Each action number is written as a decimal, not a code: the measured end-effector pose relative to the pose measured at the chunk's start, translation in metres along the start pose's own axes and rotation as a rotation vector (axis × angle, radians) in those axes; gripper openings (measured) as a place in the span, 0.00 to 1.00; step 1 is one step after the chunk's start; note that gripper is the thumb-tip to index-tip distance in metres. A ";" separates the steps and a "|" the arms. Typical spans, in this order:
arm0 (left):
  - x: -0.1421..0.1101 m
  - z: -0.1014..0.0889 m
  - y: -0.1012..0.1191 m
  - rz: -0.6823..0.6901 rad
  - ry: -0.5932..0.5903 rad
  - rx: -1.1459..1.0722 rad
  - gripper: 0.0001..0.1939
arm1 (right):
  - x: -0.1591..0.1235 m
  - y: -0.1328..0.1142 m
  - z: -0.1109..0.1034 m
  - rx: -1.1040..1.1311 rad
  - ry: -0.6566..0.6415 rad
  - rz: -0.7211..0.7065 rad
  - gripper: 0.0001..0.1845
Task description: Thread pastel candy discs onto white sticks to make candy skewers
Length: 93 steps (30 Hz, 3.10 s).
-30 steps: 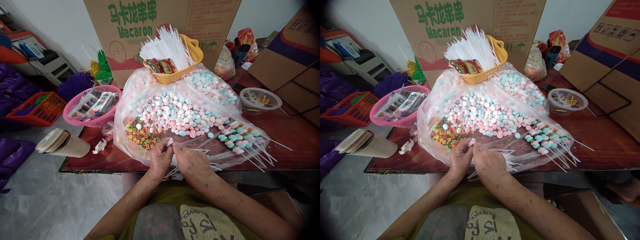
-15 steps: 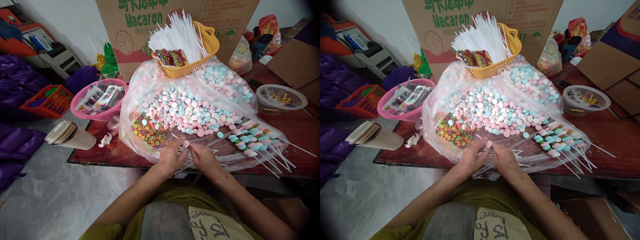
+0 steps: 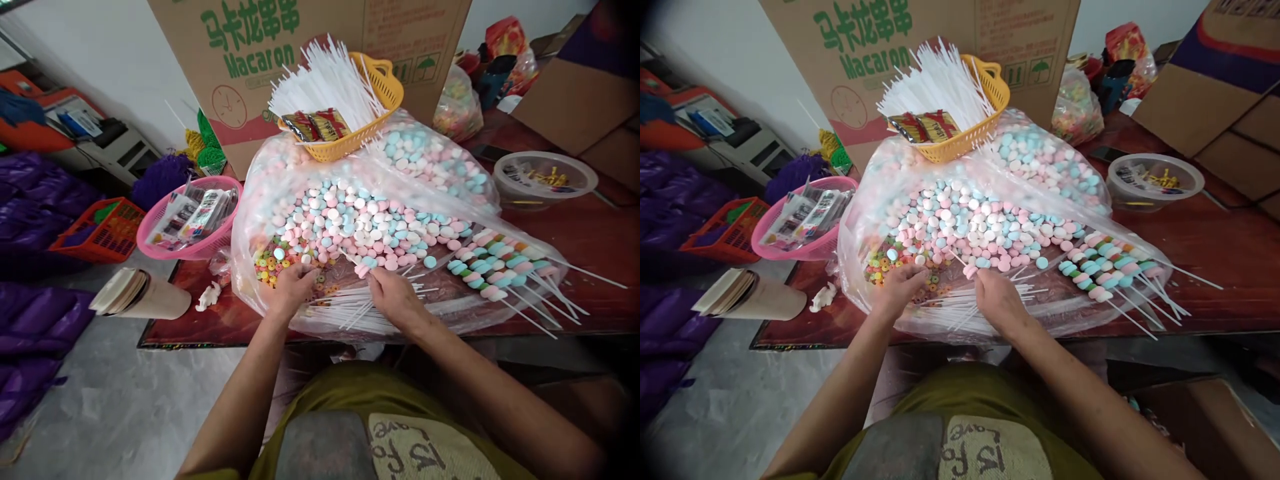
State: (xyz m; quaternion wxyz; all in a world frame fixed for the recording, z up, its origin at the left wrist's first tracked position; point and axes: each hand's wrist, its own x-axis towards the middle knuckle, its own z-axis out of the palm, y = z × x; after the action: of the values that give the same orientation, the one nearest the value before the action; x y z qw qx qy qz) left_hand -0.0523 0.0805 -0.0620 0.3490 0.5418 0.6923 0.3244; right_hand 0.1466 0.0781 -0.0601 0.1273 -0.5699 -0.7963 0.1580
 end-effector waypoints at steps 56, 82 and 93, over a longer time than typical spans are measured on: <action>-0.023 0.030 0.027 -0.349 -0.263 -1.132 0.18 | -0.047 -0.001 -0.010 -0.067 -0.111 -0.058 0.12; -0.022 0.029 0.020 -0.335 -0.343 -1.219 0.13 | -0.048 -0.007 -0.011 -0.092 -0.047 -0.075 0.11; -0.040 0.060 0.017 -0.351 -0.241 -1.092 0.18 | -0.046 -0.005 0.003 -0.005 -0.009 -0.070 0.12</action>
State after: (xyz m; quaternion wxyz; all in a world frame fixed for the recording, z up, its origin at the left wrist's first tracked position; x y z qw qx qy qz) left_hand 0.0137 0.0488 -0.0750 0.7025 0.1935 0.4597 0.5076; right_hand 0.1554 0.0324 -0.0619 0.1276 -0.5413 -0.8167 0.1543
